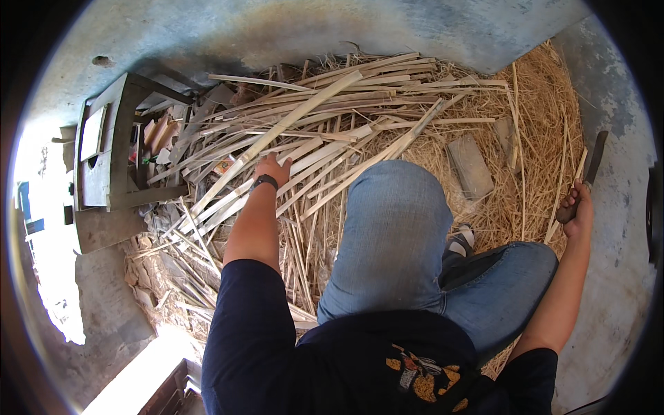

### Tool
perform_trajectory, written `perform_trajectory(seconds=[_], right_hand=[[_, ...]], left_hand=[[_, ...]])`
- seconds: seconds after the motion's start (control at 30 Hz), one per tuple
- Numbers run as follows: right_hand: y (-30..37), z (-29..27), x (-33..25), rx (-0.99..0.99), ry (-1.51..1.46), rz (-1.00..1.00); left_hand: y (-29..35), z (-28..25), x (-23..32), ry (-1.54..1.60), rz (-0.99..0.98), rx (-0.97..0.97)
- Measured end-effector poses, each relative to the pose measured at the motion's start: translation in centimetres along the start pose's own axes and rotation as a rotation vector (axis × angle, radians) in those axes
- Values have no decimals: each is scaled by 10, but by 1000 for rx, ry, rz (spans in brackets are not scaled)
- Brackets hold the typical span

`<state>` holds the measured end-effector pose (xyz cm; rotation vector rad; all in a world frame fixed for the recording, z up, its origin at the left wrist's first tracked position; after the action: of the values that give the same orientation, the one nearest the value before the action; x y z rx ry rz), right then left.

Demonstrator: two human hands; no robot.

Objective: The person sits on a straw-covered floor and uses a large knife to split long bamboo poles into thin strips. They hold the bamboo with one hand and use the knife to slice along the length of the pole, separating it into multiple pieces.

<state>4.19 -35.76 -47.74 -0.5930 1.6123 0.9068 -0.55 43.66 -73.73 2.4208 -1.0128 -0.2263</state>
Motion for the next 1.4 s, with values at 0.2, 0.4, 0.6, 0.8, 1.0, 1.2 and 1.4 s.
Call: perform_trajectory(seconds=[0.2, 0.4, 0.6, 0.8, 1.0, 1.2, 1.4], right_hand=[[-7, -2, 5, -37, -17, 3], [-5, 1, 4, -14, -1, 13], [0, -3, 7, 21, 24, 18], [-3, -11, 6, 42, 49, 15], [3, -3, -2, 53, 34, 9], [11, -22, -5, 53, -5, -4], [24, -34, -19, 35, 38, -8]], left_hand=[[-35, -20, -2, 1, -15, 180], [-73, -22, 14, -27, -5, 88], [-47, -34, 33, -207, -133, 14], [-27, -24, 35, -283, -34, -9], [-36, -96, 47, -57, 291, 452], [34, -259, 79, 318, 442, 724], [88, -368, 82, 894, 630, 631]])
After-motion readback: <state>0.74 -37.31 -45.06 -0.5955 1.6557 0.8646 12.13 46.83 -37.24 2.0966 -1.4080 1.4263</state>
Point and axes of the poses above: each hand's wrist, its own y-axis away from the middle knuckle, its own z-axis out of the palm, x = y × z, the point moved 10 cm from there along -y, towards the middle knuckle, and after that the axes turned 12 degrees about -z, right-handed, at the moved point
